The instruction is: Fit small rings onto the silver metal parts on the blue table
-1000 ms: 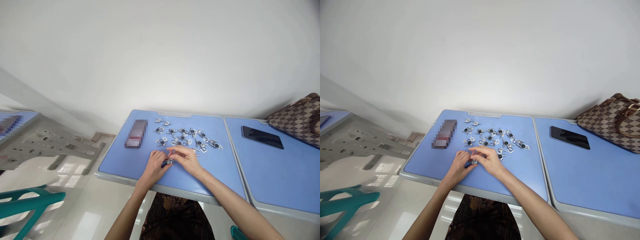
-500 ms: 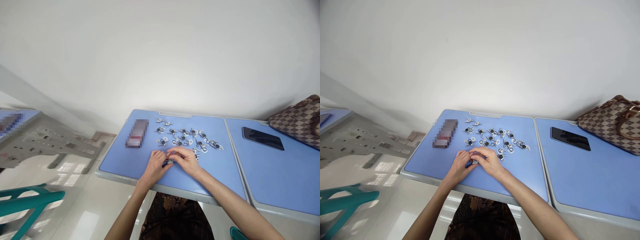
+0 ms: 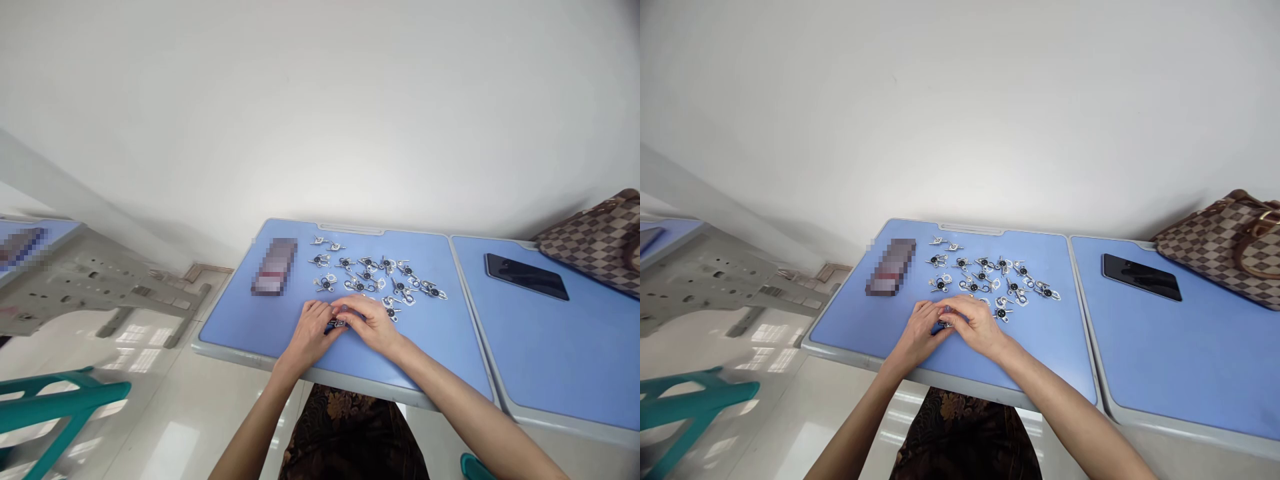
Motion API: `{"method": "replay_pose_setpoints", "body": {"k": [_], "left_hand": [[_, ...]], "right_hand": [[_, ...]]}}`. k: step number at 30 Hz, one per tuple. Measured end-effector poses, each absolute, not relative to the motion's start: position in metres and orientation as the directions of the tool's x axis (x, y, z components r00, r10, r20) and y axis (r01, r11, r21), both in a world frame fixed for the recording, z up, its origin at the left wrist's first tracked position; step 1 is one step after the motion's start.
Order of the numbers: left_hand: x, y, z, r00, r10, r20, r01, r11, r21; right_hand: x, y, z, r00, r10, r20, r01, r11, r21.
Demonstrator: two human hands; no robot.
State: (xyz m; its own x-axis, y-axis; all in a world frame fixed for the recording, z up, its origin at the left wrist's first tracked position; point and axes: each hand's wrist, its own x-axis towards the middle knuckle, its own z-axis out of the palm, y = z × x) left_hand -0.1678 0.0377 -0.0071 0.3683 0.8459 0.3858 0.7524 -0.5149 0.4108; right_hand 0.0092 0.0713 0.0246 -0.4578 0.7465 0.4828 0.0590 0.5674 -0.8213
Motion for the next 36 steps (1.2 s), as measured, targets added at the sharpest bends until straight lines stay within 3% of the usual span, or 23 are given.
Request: {"method": "replay_pose_setpoints", "body": {"k": [5,14,25,30,36], "left_hand": [[-0.1664,0.0384,-0.0080,0.350,0.825,0.444,0.749,-0.531,0.396],[-0.1664,0.0392,-0.0077,0.355,0.807,0.473,0.740,-0.551,0.385],[-0.1667,0.0395,-0.0109,0.369,0.813,0.450,0.757,-0.544,0.362],[-0.1668,0.0395,-0.0101,0.369,0.827,0.424,0.751,-0.534,0.388],[-0.1669,0.0387,-0.0090,0.361,0.831,0.423,0.748,-0.528,0.401]], "right_hand": [[0.0066,0.0688,0.0248,-0.506,0.653,0.564,0.063,0.680,-0.731],[0.0034,0.0698,0.0250,-0.531,0.620,0.578,0.104,0.725,-0.681],[0.0049,0.0741,0.0216,-0.473,0.652,0.592,0.149,0.722,-0.676],[0.0063,0.0735,0.0247,-0.537,0.625,0.566,0.083,0.708,-0.702],[0.0049,0.0717,0.0236,-0.508,0.648,0.567,0.166,0.720,-0.674]]}}
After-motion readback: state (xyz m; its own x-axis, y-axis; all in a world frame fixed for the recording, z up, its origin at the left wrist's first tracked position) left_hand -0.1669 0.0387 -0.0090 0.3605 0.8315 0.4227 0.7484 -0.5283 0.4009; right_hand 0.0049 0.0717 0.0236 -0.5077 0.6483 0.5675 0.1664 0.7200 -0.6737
